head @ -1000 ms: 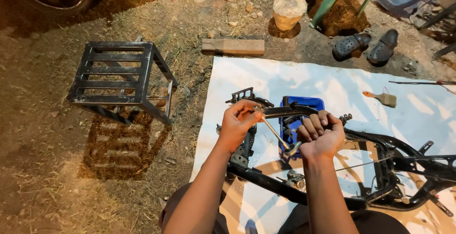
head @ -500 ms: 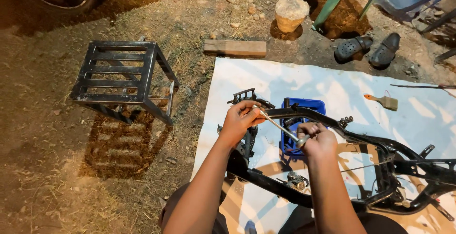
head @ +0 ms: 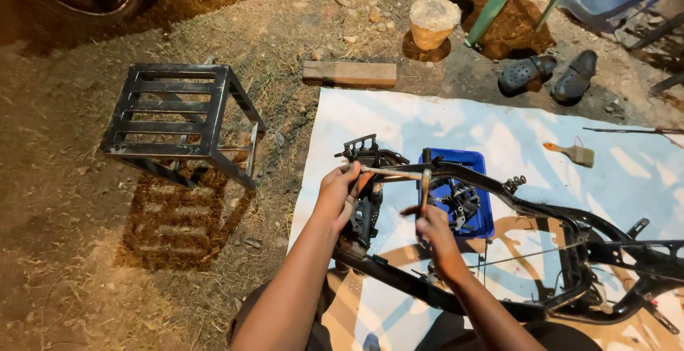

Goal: Assembling components onto a motorcycle frame using various tools.

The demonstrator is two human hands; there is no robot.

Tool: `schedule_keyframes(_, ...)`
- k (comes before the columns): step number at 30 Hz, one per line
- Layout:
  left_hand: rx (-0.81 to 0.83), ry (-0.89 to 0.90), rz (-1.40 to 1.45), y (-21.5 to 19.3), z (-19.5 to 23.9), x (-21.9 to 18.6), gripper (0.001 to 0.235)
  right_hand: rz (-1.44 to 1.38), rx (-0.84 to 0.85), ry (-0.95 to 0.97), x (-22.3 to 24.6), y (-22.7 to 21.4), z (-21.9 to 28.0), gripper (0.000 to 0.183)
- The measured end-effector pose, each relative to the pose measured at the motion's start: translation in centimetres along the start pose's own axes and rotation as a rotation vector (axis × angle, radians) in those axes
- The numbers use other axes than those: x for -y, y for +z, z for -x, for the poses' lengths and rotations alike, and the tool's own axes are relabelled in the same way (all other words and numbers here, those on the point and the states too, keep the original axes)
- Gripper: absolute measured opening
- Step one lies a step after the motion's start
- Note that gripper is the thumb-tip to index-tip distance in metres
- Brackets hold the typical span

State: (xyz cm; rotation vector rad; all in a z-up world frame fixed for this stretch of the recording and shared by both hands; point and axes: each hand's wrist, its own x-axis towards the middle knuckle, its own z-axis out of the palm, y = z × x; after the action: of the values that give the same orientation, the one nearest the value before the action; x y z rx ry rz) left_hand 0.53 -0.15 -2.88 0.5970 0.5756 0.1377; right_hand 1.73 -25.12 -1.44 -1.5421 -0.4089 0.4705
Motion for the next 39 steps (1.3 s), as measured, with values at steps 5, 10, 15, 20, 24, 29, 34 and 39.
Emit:
schedule_keyframes(5,0.105,-0.012,-0.261,1.0,1.8,-0.5,0.028,-0.065,-0.02,0.213,2.4,0.9,-0.9,0.023)
schedule_keyframes(10,0.18,0.103,-0.654,-1.5,0.7,-2.7,0.026,-0.454,-0.033,0.378,0.8,0.4,-1.7,0.021)
schedule_keyframes(15,-0.315,0.153,-1.168,-8.9,-5.5,-1.6,0.047,-0.715,-0.268,0.37,-3.5,-1.4,-3.4,0.034)
schedule_keyframes(20,-0.164,-0.296,-0.863,-9.9,-6.9,0.9,0.038,-0.673,-0.413,0.427,-8.1,-1.7,-3.4,0.039)
schedule_keyframes(24,-0.154,-0.264,-0.888,-10.5,-6.9,1.0,0.028,-0.663,-0.327,0.426,-12.3,-2.1,-2.5,0.038)
schedule_keyframes(29,-0.204,-0.219,-0.867,-9.5,-6.7,1.0,0.029,-0.491,-0.311,0.473,-11.9,-1.1,-2.3,0.029)
schedule_keyframes(34,-0.247,-0.27,-0.854,-7.2,-4.8,-0.3,0.031,-0.486,-0.224,0.687,-13.1,-0.6,-2.7,0.021)
schedule_keyframes(39,-0.257,-0.461,-0.625,-7.1,-5.1,-0.3,0.029,-0.913,-0.179,0.579,-14.5,0.3,-2.3,0.016)
